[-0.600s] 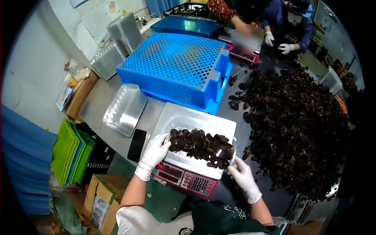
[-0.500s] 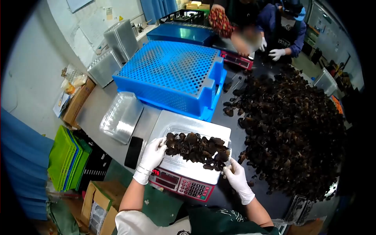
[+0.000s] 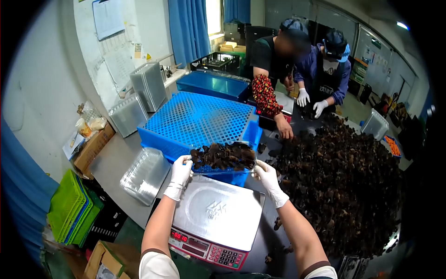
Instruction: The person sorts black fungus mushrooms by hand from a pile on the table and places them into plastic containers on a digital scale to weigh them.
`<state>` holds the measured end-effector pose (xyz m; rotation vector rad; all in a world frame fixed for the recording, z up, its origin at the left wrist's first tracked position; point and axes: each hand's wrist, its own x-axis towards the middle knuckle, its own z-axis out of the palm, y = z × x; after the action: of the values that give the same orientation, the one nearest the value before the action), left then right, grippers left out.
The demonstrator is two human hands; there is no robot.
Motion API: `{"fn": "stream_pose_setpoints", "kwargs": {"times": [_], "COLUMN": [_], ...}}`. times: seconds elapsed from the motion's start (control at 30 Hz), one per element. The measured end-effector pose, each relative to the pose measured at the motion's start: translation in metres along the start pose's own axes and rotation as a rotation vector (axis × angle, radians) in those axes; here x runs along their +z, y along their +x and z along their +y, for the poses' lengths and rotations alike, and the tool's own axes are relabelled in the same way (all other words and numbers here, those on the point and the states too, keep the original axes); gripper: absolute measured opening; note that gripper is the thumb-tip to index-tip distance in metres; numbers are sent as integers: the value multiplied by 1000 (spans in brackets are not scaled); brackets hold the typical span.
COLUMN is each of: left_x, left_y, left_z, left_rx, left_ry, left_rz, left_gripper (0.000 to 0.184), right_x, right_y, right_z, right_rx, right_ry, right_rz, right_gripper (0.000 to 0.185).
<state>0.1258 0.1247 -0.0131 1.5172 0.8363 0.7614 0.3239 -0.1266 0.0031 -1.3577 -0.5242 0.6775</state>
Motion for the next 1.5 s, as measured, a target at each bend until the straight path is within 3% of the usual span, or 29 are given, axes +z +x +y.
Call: {"fn": "stream_pose_setpoints", "kwargs": {"times": [0.17, 0.3, 0.37, 0.47, 0.63, 0.7, 0.77, 0.83, 0.9, 0.97, 1.17, 1.23, 1.3, 1.33, 1.37, 1.43, 1.47, 1.5], "left_x": [-7, -9, -10, -22, -87, -102, -124, -164, -182, -185, -245, -269, -256, -237, -208, -178, -150, -114], "left_y": [53, 98, 109, 106, 74, 24, 6, 6, 3, -1, 56, 78, 72, 59, 35, 11, -14, -50], "left_z": [3, -1, -4, 0, -15, 24, 16, -34, -49, -44, -68, -92, -91, -87, -50, -30, -10, 15], "left_rx": [-33, -136, -126, -9, 499, 306, 284, 412, 228, 221, -208, -163, -33, 284, 270, 669, 672, 739], "left_ry": [6, -207, -442, -450, 417, 727, 1163, 1092, 1017, 993, 555, 576, 797, 729, 850, 881, 882, 829], "left_rz": [92, 210, 229, 219, 345, 279, 275, 216, 205, 160, 93, 117, 283, 501, 618, 697, 694, 538], "left_gripper": [25, 35, 46, 45, 33, 32, 32, 28, 26, 24, 14, 16, 19, 23, 23, 20, 20, 17], "right_x": [2, -6, -11, -32, -90, -114, -135, -158, -162, -163, -145, -130, -121, -118, -115, -114, -115, -115], "right_y": [-18, -43, -57, -82, -157, -190, -222, -251, -275, -296, -329, -329, -327, -326, -323, -318, -317, -316], "right_z": [-15, -19, -22, -19, -4, 6, 13, 17, 13, 13, 33, 36, 46, 52, 61, 82, 87, 89], "right_rx": [95, 151, 156, 179, 186, 160, 141, 84, 127, 174, 295, 305, 55, -27, -108, -256, -244, -234], "right_ry": [118, 125, 120, 111, 44, 40, 60, 49, 110, 70, -73, -335, -752, -837, -923, -1128, -1169, -1209], "right_rz": [42, -4, 1, 12, 98, 182, 304, 364, 476, 555, 529, 501, 436, 425, 413, 386, 364, 340], "right_gripper": [56, 44, 39, 32, 23, 22, 23, 23, 23, 23, 20, 21, 18, 19, 19, 26, 26, 26]}}
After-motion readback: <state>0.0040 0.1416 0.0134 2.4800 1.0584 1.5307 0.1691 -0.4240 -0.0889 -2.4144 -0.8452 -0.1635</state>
